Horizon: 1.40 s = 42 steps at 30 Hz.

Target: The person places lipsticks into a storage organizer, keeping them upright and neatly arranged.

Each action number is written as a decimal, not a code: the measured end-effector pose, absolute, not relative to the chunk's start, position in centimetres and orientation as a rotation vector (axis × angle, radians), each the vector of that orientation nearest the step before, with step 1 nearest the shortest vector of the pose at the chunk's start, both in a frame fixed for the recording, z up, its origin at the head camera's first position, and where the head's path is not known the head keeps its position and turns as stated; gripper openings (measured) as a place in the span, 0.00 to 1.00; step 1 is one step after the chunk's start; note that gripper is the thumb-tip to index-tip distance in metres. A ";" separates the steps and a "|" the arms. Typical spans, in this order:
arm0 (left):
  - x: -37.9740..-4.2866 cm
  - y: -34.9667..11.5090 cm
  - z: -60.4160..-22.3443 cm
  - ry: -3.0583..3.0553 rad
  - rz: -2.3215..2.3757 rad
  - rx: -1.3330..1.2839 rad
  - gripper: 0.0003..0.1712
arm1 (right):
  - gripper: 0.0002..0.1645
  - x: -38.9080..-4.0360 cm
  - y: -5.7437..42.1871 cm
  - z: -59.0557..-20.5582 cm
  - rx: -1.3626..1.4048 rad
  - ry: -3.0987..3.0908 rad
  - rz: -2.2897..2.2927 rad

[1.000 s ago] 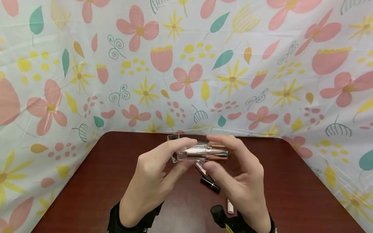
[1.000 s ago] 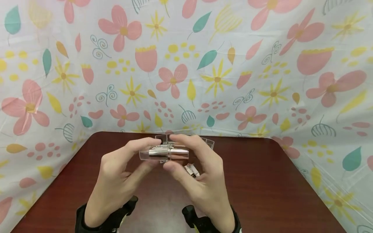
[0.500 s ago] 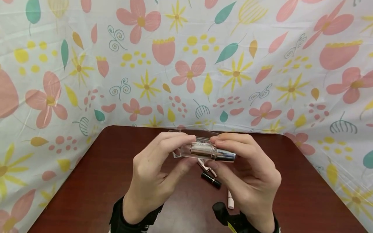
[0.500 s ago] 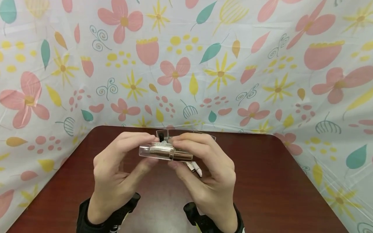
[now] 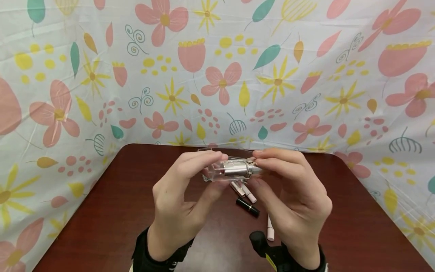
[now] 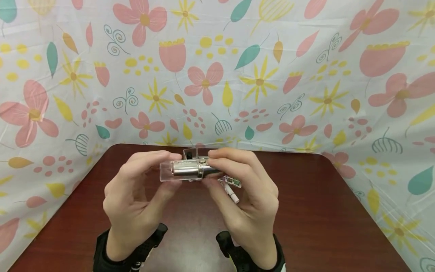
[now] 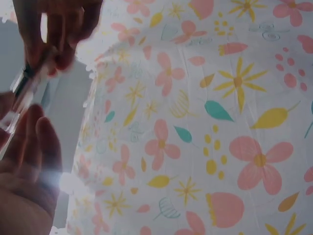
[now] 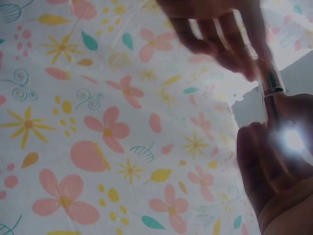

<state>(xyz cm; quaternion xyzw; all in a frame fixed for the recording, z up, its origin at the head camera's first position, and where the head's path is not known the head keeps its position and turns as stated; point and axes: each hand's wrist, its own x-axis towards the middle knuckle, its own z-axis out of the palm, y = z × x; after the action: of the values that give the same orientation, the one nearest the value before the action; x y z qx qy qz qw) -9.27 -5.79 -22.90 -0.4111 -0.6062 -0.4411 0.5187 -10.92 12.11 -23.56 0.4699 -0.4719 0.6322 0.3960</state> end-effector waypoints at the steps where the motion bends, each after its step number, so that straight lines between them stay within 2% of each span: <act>1: -9.3 -5.6 -23.0 -1.426 -1.053 -0.995 0.19 | 0.19 -10.9 11.9 -23.4 1.184 -1.219 1.599; 8: -9.6 -4.7 -23.3 -1.328 -1.008 -1.034 0.17 | 0.16 -10.7 11.3 -23.1 1.182 -1.324 1.580; 23: -10.2 -4.7 -22.8 -1.470 -0.937 -1.059 0.12 | 0.18 -10.6 11.6 -23.0 1.226 -1.488 1.375; 27: -10.2 -5.2 -22.8 -1.547 -0.880 -1.062 0.13 | 0.23 -10.7 12.0 -23.1 1.263 -1.426 1.415; 34: -10.4 -6.1 -22.8 -1.613 -0.838 -1.019 0.16 | 0.18 -11.3 12.5 -23.0 1.310 -1.310 1.495; 42: -10.9 -6.6 -23.5 -1.723 -0.876 -0.993 0.17 | 0.19 -11.5 12.7 -23.3 1.263 -1.382 1.625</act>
<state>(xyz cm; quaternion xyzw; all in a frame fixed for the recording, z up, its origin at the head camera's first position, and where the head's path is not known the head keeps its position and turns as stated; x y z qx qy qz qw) -10.91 -6.63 -23.53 -0.4045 -0.7016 -0.3568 0.4657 -11.49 12.66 -23.28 0.4817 -0.5271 0.6200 0.3253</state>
